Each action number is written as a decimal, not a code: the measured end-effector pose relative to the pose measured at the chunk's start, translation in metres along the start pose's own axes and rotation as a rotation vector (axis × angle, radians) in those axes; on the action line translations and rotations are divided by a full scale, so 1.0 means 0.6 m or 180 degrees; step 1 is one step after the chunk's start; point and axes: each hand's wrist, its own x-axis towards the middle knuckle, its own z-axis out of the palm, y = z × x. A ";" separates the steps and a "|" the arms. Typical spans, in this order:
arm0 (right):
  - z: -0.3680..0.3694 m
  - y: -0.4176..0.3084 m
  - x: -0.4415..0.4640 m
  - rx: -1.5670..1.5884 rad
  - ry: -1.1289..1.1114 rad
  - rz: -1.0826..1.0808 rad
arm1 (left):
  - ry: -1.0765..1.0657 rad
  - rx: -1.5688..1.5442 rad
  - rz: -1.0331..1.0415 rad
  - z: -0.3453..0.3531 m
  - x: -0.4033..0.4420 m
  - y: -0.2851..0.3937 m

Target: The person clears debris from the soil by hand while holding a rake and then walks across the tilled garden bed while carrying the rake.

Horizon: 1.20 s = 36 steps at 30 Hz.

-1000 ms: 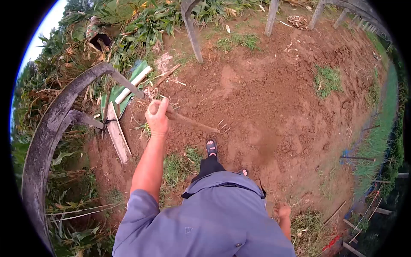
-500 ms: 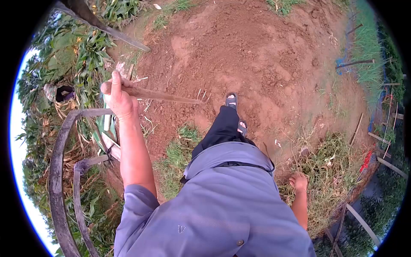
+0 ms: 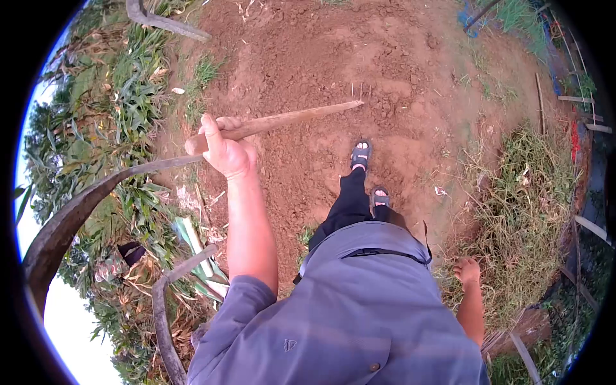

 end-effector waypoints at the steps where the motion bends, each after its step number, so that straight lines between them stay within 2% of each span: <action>1: 0.007 -0.005 0.009 0.0296 -0.0076 0.0079 | -0.0623 -0.0069 -0.0108 0.016 0.005 -0.001; 2: 0.008 -0.010 0.017 0.0541 -0.0171 0.0170 | -0.1202 -0.0106 -0.0205 0.027 0.011 0.000; 3: 0.039 -0.035 0.001 0.0408 0.0010 -0.0067 | -0.0956 0.0053 -0.0300 0.070 0.026 0.017; 5: 0.076 -0.072 -0.028 0.0298 -0.0092 -0.0220 | -0.0848 -0.0010 -0.0293 0.157 0.077 0.042; 7: 0.111 -0.104 -0.054 0.0229 -0.0223 -0.0504 | -0.1078 -0.0018 -0.0262 0.261 0.113 0.093; 10: 0.133 -0.110 -0.075 0.0424 -0.0058 -0.0392 | -0.1441 -0.0256 -0.0384 0.349 0.174 0.110; 12: 0.133 -0.077 -0.060 0.0502 0.0006 -0.0389 | -0.1453 -0.0521 -0.0463 0.359 0.163 0.054; 14: 0.124 -0.050 -0.040 0.0755 -0.0101 -0.0116 | -0.1262 -0.0294 -0.0643 0.353 0.079 -0.082; 16: 0.137 -0.056 -0.024 0.1163 -0.0219 -0.0007 | -0.1778 -0.0439 -0.0536 0.349 0.018 -0.136; 17: 0.154 -0.073 -0.037 0.1054 0.0021 0.0081 | -0.1840 -0.0491 -0.0527 0.388 0.023 -0.140; 19: 0.134 -0.088 -0.044 0.0824 0.0247 0.0215 | -0.1657 -0.0315 -0.0643 0.444 0.034 -0.116; 21: 0.116 -0.090 -0.009 0.1232 -0.0224 0.0419 | -0.1452 -0.0273 -0.0462 0.529 0.083 -0.064; 23: 0.083 -0.097 0.034 0.1507 -0.0358 0.0400 | -0.1544 -0.0427 -0.0481 0.610 0.097 -0.013; 26: 0.024 -0.135 0.115 0.1738 -0.0673 0.0436 | -0.1393 -0.0178 -0.0177 0.696 0.093 -0.031; 28: -0.022 -0.172 0.194 0.2041 -0.1103 0.0546 | -0.1371 -0.0203 -0.0062 0.731 0.042 -0.130; 30: -0.069 -0.259 0.228 0.1802 -0.0770 0.0451 | -0.1575 0.0085 0.0408 0.752 -0.010 -0.271; 31: -0.084 -0.311 0.231 0.1565 -0.0483 0.0328 | -0.1625 0.0104 0.0402 0.799 -0.024 -0.271; 33: -0.137 -0.412 0.241 0.1346 -0.0214 0.0113 | -0.1871 0.0323 -0.0069 0.880 -0.057 -0.233; 36: -0.218 -0.547 0.261 0.1452 0.0042 -0.0149 | -0.1610 0.0095 0.0037 1.012 -0.046 -0.134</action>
